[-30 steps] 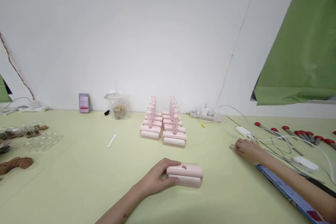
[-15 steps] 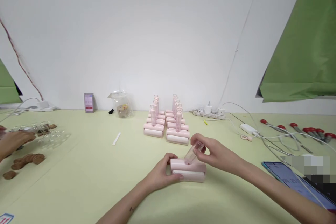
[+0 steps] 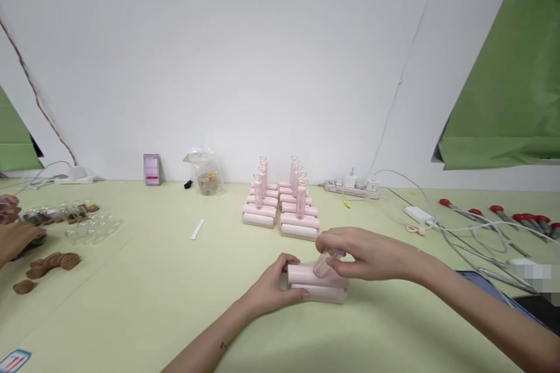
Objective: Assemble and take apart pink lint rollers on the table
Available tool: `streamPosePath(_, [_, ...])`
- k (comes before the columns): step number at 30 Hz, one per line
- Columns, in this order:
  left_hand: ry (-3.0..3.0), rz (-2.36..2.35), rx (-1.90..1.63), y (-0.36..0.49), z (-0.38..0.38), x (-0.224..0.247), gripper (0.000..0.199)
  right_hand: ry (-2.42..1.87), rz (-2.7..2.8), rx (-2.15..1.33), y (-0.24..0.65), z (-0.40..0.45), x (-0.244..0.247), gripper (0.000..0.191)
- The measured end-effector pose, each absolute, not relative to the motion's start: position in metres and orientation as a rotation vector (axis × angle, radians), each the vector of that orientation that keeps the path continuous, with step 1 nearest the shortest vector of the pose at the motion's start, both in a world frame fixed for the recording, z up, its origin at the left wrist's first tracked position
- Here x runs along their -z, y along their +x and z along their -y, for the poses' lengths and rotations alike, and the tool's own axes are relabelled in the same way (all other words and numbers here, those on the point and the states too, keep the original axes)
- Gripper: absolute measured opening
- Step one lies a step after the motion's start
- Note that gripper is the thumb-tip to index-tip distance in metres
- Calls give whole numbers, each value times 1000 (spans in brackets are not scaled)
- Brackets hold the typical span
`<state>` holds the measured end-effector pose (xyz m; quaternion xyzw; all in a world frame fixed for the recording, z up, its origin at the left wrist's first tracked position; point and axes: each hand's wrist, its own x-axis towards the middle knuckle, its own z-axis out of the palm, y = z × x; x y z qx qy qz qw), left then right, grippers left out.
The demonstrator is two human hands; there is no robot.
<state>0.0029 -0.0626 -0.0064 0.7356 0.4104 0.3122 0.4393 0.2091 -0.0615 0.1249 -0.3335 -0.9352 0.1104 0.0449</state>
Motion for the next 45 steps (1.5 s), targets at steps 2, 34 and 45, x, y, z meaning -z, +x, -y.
streamPosePath(2, [1822, -1019, -772, 4, 63, 5, 47, -1049, 2857, -345, 205, 62, -126, 8])
streamPosePath(34, [1667, -697, -930, 57, 50, -57, 73, -2354, 1810, -29, 419, -55, -15, 23])
streamPosePath(45, [1440, -664, -922, 76, 44, -38, 36, -1671, 1571, -538, 351, -2, -39, 36])
